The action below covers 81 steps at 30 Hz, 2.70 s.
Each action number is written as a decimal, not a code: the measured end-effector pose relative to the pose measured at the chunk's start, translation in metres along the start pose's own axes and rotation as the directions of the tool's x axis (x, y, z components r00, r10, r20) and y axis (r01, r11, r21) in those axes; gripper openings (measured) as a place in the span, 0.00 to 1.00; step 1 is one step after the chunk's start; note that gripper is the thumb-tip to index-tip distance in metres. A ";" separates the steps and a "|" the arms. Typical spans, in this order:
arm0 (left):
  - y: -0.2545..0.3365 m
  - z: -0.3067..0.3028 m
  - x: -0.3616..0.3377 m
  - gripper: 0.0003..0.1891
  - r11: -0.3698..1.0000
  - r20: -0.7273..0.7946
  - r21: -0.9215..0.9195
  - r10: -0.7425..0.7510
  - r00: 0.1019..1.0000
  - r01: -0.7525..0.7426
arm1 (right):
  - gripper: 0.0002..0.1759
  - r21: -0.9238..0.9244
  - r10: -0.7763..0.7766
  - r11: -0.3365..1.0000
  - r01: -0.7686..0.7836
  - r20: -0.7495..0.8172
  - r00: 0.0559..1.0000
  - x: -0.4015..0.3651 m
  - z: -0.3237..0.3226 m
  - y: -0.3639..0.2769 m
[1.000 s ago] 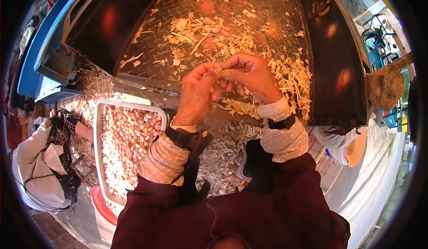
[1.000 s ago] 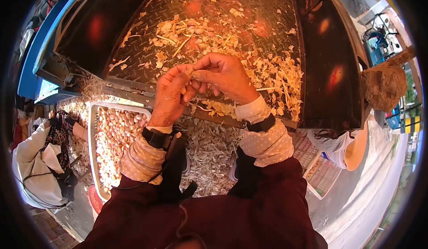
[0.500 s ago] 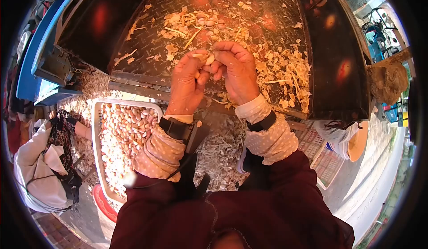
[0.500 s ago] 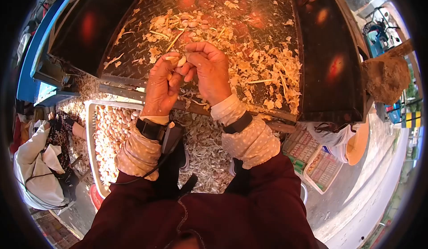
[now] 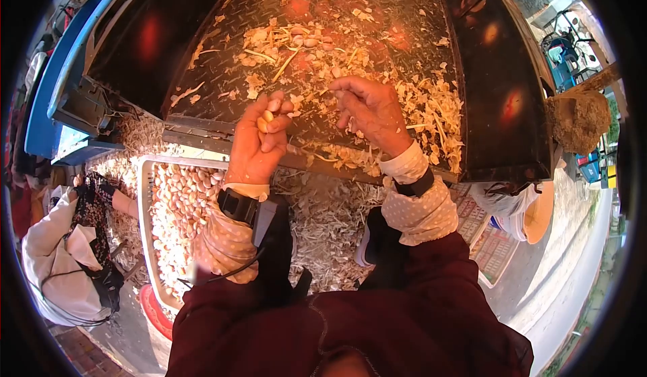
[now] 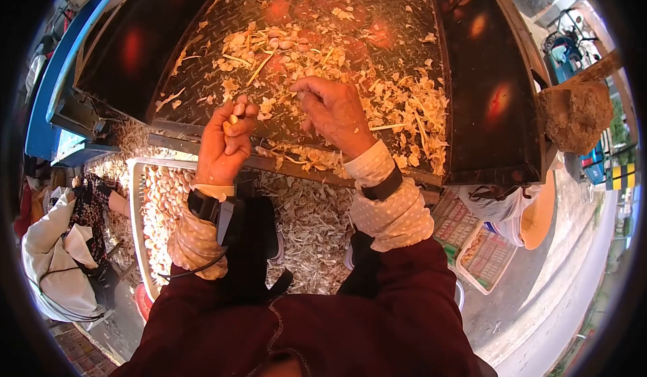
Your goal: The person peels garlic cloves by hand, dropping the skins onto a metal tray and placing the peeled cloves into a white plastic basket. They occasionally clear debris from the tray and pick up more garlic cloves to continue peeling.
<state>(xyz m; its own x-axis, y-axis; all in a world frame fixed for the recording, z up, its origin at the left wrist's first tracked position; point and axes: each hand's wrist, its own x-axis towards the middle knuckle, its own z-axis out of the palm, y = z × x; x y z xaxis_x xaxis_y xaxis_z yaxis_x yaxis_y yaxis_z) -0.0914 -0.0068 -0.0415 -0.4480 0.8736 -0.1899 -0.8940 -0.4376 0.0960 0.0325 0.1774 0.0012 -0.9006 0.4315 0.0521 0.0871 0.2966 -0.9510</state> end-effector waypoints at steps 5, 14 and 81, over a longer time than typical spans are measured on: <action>0.038 0.011 -0.073 0.10 0.928 -0.035 0.276 0.271 0.962 -0.251 | 0.10 -0.665 -0.254 0.732 0.149 -0.063 0.965 0.007 -0.074 0.049; 0.068 -0.091 -0.234 0.15 0.192 -0.265 0.963 0.812 0.519 0.192 | 0.10 -0.345 -0.073 0.935 0.082 0.041 0.997 0.072 -0.030 0.039; -0.066 0.124 -0.117 0.12 0.052 0.377 0.879 0.536 0.756 -0.475 | 0.07 0.913 -0.359 0.387 -0.127 0.276 0.892 -0.049 0.031 -0.094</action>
<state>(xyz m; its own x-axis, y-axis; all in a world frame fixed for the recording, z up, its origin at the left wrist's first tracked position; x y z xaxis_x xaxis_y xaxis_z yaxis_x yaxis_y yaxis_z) 0.0204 -0.0539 0.0954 -0.8171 0.5061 0.2760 0.1670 -0.2505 0.9536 0.0553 0.1023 0.0790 -0.9519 0.0435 0.3035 -0.2410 -0.7181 -0.6529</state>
